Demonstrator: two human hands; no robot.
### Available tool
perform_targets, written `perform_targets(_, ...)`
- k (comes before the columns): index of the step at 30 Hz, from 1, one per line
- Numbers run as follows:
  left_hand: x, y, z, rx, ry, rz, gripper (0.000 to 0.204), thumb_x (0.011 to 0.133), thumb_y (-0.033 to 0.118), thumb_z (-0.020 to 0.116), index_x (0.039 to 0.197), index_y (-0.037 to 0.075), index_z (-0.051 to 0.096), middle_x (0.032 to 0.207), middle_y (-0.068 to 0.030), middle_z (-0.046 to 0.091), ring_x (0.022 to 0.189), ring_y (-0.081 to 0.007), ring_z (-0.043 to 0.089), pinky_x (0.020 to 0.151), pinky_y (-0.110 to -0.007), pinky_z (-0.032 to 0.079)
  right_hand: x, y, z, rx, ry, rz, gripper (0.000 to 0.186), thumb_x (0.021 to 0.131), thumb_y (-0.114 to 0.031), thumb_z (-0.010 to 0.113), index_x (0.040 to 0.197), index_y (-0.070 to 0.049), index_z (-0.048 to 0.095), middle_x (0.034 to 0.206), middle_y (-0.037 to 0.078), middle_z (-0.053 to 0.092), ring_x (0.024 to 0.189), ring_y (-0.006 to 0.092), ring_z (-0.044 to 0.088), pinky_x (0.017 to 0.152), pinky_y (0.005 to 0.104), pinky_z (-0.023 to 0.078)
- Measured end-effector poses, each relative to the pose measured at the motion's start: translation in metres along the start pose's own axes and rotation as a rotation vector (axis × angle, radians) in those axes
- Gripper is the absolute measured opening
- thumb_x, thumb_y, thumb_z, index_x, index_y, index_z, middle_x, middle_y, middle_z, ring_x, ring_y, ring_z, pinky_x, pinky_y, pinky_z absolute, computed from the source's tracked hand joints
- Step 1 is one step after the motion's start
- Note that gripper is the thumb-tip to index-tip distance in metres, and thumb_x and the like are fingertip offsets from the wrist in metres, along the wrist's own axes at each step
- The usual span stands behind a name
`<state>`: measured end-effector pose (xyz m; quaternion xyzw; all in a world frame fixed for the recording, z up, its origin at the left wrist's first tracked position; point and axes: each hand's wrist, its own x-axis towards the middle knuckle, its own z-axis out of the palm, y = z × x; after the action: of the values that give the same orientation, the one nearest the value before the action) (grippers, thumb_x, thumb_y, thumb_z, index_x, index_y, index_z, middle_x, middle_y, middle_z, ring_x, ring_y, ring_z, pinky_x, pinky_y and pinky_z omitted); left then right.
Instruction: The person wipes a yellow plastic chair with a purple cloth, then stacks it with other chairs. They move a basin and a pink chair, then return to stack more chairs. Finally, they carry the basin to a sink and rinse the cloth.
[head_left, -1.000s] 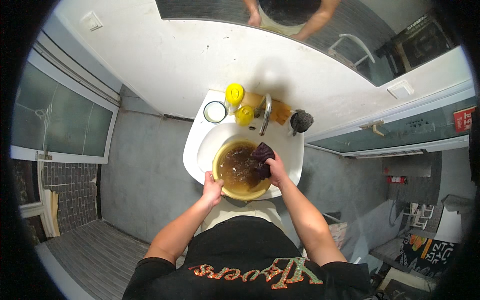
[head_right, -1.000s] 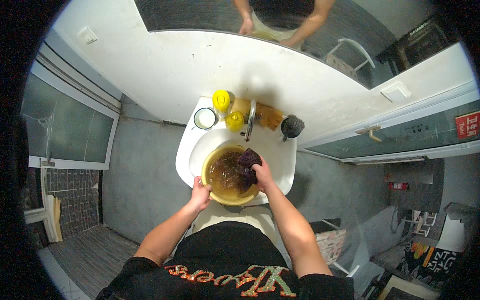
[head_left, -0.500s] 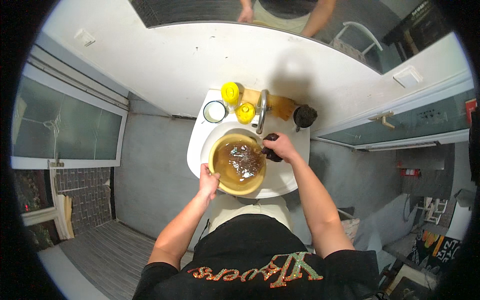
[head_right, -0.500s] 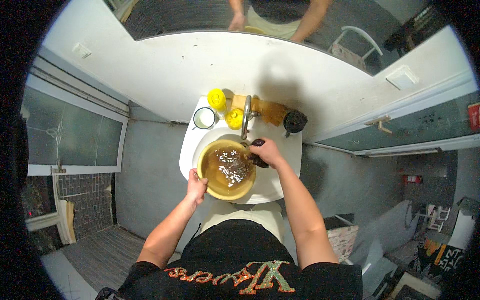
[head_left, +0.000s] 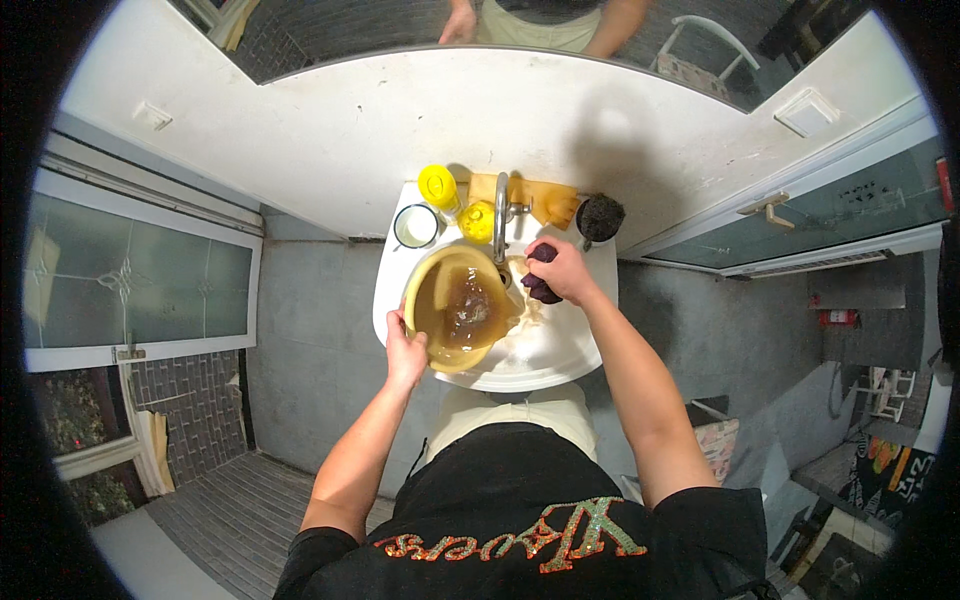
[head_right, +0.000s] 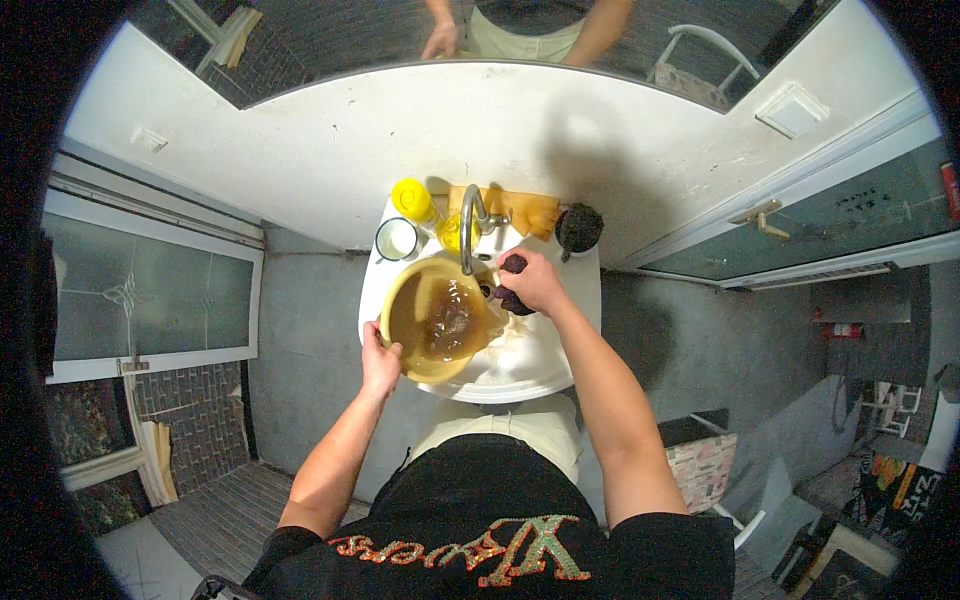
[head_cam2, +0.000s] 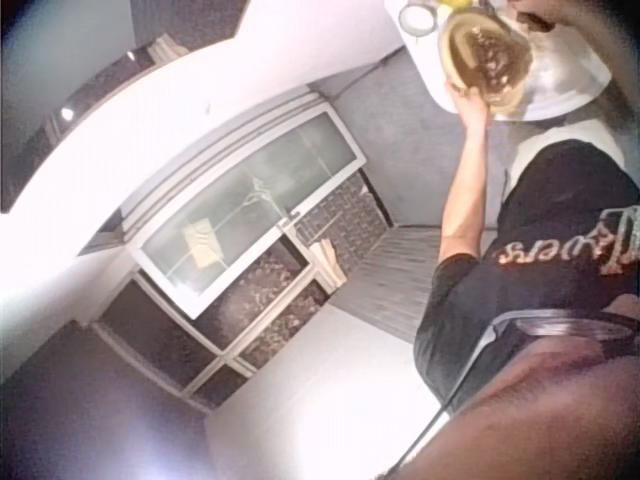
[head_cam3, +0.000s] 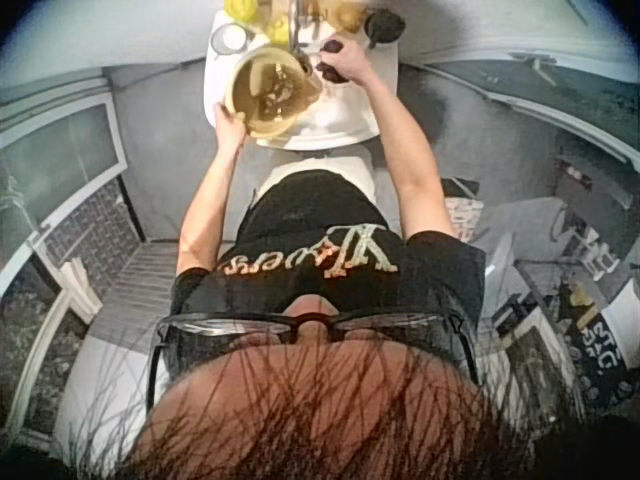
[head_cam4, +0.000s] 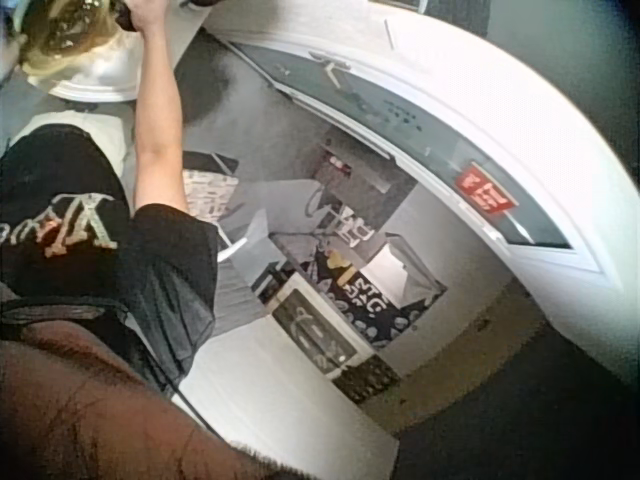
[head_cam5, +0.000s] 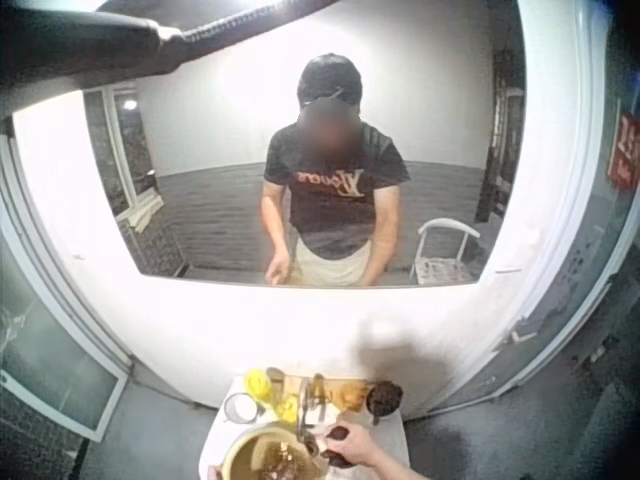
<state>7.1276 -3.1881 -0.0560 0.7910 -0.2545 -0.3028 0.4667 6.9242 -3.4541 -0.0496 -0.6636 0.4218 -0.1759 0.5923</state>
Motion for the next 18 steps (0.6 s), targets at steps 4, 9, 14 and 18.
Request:
perform_targets(4,0.002,0.007,0.003,0.028,0.006,0.058,0.041,0.079,-0.016,0.046,0.117,0.0,0.04,0.148,-0.0195,0.044,0.135,-0.0292,0.046,0.115,-0.038,0.033,0.003,0.017,0.003,0.044,0.05,-0.014,0.017,0.079,-0.015,0.065,0.092,-0.003,0.068,0.079,0.01,0.069,0.073,0.0181,0.066,0.072,0.0327,0.053)
perform_targets(9,0.003,0.025,0.007,0.079,0.043,0.121,0.045,0.076,-0.019,0.043,0.116,0.0,0.038,0.154,-0.0218,0.038,0.144,-0.0343,0.037,0.118,-0.042,0.029,-0.002,0.014,0.005,-0.017,0.11,-0.066,0.017,0.081,-0.016,0.063,0.092,-0.004,0.067,0.076,0.011,0.067,0.072,0.0204,0.066,0.07,0.0333,0.052)
perform_targets(14,0.002,0.027,0.008,0.193,0.047,0.31,0.041,0.075,-0.019,0.041,0.11,0.002,0.035,0.156,-0.0263,0.034,0.142,-0.0457,0.036,0.116,-0.045,0.031,-0.009,0.009,0.006,-0.093,0.102,-0.067,0.018,0.081,-0.019,0.062,0.093,-0.007,0.066,0.076,0.013,0.066,0.072,0.0263,0.066,0.071,0.0361,0.052)
perform_targets(18,-0.003,0.028,0.004,0.368,0.02,0.453,0.041,0.074,-0.021,0.039,0.108,0.001,0.036,0.155,-0.0281,0.034,0.143,-0.0539,0.027,0.117,-0.051,0.029,-0.014,0.007,0.006,-0.198,0.084,-0.085,0.019,0.081,-0.023,0.06,0.092,-0.008,0.066,0.078,0.016,0.067,0.076,0.0336,0.066,0.072,0.041,0.052)
